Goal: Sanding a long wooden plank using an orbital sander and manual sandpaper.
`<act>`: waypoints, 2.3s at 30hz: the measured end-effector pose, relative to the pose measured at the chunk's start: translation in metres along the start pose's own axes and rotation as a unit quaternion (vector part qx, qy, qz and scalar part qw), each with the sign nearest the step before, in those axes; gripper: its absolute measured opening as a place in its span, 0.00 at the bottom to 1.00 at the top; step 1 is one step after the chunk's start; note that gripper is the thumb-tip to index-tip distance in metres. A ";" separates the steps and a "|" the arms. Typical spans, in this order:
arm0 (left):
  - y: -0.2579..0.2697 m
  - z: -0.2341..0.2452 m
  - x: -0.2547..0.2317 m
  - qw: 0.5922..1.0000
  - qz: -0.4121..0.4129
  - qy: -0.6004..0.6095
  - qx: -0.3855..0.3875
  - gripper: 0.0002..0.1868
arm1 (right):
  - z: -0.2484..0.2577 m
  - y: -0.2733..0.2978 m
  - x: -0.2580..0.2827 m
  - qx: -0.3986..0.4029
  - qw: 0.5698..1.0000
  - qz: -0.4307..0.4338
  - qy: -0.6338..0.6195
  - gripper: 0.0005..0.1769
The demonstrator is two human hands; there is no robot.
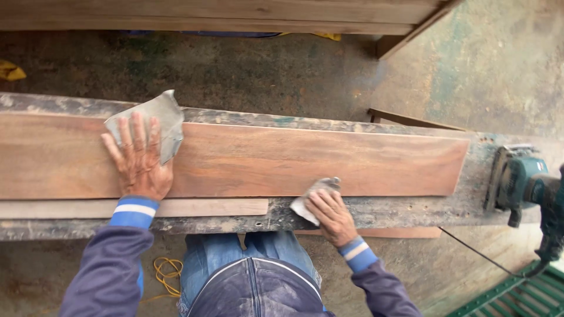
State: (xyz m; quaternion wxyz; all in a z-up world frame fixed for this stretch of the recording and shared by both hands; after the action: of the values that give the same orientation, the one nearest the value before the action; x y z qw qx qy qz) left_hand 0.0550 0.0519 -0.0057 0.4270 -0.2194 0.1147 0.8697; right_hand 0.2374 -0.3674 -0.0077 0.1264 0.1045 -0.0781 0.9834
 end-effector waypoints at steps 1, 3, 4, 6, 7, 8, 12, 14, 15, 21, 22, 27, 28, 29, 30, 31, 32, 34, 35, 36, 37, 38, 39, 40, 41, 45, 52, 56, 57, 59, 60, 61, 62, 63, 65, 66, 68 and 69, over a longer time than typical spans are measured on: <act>0.002 -0.001 0.000 1.000 0.013 -0.002 -0.002 0.42 | 0.003 -0.007 0.009 0.005 1.000 0.011 -0.006 0.35; 0.001 0.001 -0.002 1.000 0.001 -0.021 -0.008 0.42 | 0.008 -0.024 0.017 0.011 0.998 -0.060 -0.022 0.35; 0.001 0.001 -0.001 1.000 0.010 -0.026 -0.011 0.42 | 0.002 -0.039 0.036 0.012 0.998 -0.051 -0.028 0.35; 0.001 0.004 -0.006 1.000 -0.007 -0.019 -0.019 0.44 | -0.005 -0.070 0.074 -0.020 0.997 -0.030 -0.061 0.36; 0.002 0.007 -0.004 0.999 -0.002 -0.025 -0.021 0.44 | -0.007 -0.093 0.090 -0.021 0.997 -0.025 -0.067 0.36; 0.003 0.009 -0.004 1.000 -0.003 -0.019 -0.021 0.45 | -0.011 -0.115 0.110 -0.007 0.995 0.012 -0.101 0.37; 0.002 0.008 -0.009 1.000 -0.020 -0.003 -0.010 0.46 | -0.016 -0.142 0.136 0.047 0.985 0.066 -0.152 0.33; 0.001 0.008 -0.008 1.000 -0.023 -0.008 -0.002 0.47 | -0.011 -0.094 0.086 0.045 0.993 0.058 -0.088 0.34; 0.002 0.007 -0.006 1.000 -0.016 -0.018 0.002 0.47 | -0.007 -0.069 0.061 0.044 0.997 0.061 -0.029 0.36; 0.003 0.000 -0.002 1.000 -0.013 -0.005 0.013 0.45 | 0.039 0.031 -0.043 0.007 0.996 -0.059 0.064 0.35; 0.004 -0.002 -0.002 1.000 -0.017 -0.004 0.017 0.45 | 0.019 0.035 -0.034 0.008 0.996 -0.064 0.065 0.35; 0.005 -0.001 -0.001 1.000 -0.007 0.009 0.015 0.42 | 0.013 -0.005 0.009 0.061 0.998 -0.002 0.031 0.37; 0.004 -0.002 -0.002 1.000 -0.013 0.009 0.018 0.42 | 0.006 0.021 -0.015 0.059 0.998 -0.009 0.031 0.37; 0.004 -0.003 -0.001 1.000 -0.005 0.011 0.017 0.42 | 0.000 0.046 -0.042 0.055 0.991 -0.019 0.124 0.37; 0.005 -0.003 0.001 1.000 0.003 0.013 0.016 0.41 | -0.006 0.071 -0.067 0.050 0.975 -0.028 0.217 0.38; 0.006 -0.005 0.002 1.000 0.000 0.015 0.016 0.41 | 0.007 0.087 -0.082 0.050 0.974 -0.031 0.219 0.38; 0.007 -0.007 0.003 1.000 -0.001 0.011 0.013 0.40 | 0.027 0.104 -0.105 0.010 0.976 -0.106 0.187 0.36; 0.006 -0.006 0.004 1.000 -0.007 0.007 0.009 0.40 | 0.055 0.124 -0.128 -0.034 0.970 -0.183 0.157 0.34; 0.006 -0.006 0.004 1.000 -0.004 -0.003 0.007 0.40 | 0.070 0.131 -0.139 -0.066 0.951 -0.255 0.159 0.32; 0.006 -0.006 0.003 1.000 -0.001 -0.013 0.005 0.39 | 0.085 0.139 -0.148 -0.099 0.927 -0.326 0.160 0.31; 0.005 -0.002 -0.001 1.000 -0.004 -0.010 0.005 0.39 | 0.079 0.130 -0.150 -0.099 0.925 -0.327 0.163 0.31; 0.004 0.000 -0.003 1.000 0.004 -0.003 0.011 0.40 | 0.074 0.123 -0.153 -0.103 0.924 -0.335 0.155 0.29; 0.003 0.001 -0.007 1.000 0.011 0.005 0.017 0.41 | 0.068 0.115 -0.158 -0.106 0.921 -0.343 0.149 0.28; 0.002 0.000 -0.006 1.000 0.008 0.009 0.017 0.41 | 0.049 0.087 -0.136 -0.107 0.920 -0.344 0.153 0.28; 0.003 -0.001 -0.005 1.000 0.007 0.006 0.016 0.40 | 0.032 0.058 -0.110 -0.121 0.926 -0.324 0.153 0.28; 0.008 -0.003 -0.003 1.000 -0.016 0.001 0.000 0.38 | 0.000 -0.073 0.059 -0.113 0.981 -0.159 -0.022 0.33; 0.006 0.000 -0.004 1.000 0.007 0.019 -0.001 0.38 | 0.064 0.013 -0.097 -0.130 0.964 -0.194 0.127 0.22; 0.004 0.001 -0.005 1.000 0.003 0.011 -0.005 0.38 | 0.076 0.114 -0.215 -0.097 0.854 -0.480 0.177 0.20; 0.004 0.000 -0.006 1.000 0.009 0.016 0.000 0.39 | 0.072 0.128 -0.228 -0.091 0.833 -0.513 0.185 0.21; 0.004 -0.004 0.000 1.000 0.009 0.011 0.001 0.39 | 0.065 0.051 -0.153 -0.136 0.869 -0.457 0.134 0.17; 0.005 -0.006 0.003 1.000 0.010 0.003 0.000 0.38 | 0.068 0.011 -0.109 -0.180 0.897 -0.395 0.079 0.14; 0.007 -0.007 0.004 1.000 0.012 0.002 0.002 0.38 | 0.064 0.001 -0.084 -0.178 0.898 -0.395 0.078 0.14; 0.009 -0.008 0.004 1.000 0.013 0.001 0.004 0.38 | 0.061 -0.016 -0.051 -0.181 0.924 -0.317 0.112 0.14; 0.008 -0.007 0.005 1.000 0.012 -0.001 0.007 0.37 | 0.057 -0.033 -0.016 -0.184 0.943 -0.238 0.144 0.15; 0.006 -0.005 0.003 1.000 0.014 -0.001 0.011 0.38 | 0.047 -0.011 -0.041 -0.151 0.951 -0.227 0.148 0.15; 0.004 -0.005 0.003 1.000 0.018 0.002 0.013 0.38 | 0.039 -0.002 -0.053 -0.118 0.958 -0.213 0.154 0.16; 0.006 -0.006 0.003 1.000 0.011 -0.002 0.013 0.38 | 0.056 0.017 -0.103 -0.101 0.930 -0.298 0.191 0.15; 0.009 -0.006 0.004 1.000 0.006 -0.005 0.009 0.37 | 0.065 0.030 -0.132 -0.084 0.894 -0.376 0.228 0.15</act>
State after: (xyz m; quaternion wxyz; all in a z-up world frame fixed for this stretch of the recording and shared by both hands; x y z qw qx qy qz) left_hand 0.0482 0.0467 -0.0129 0.4242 -0.2101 0.1220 0.8724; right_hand 0.3661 -0.4386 0.0219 0.5094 -0.1117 -0.0845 0.8491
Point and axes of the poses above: each hand's wrist, its own y-axis away from the middle knuckle, its own z-axis out of the back of the hand, x = y × z, the point moved 7 cm from there along -y, towards the middle knuckle, and after that the axes turned 15 degrees about y, right-handed, at the moved point
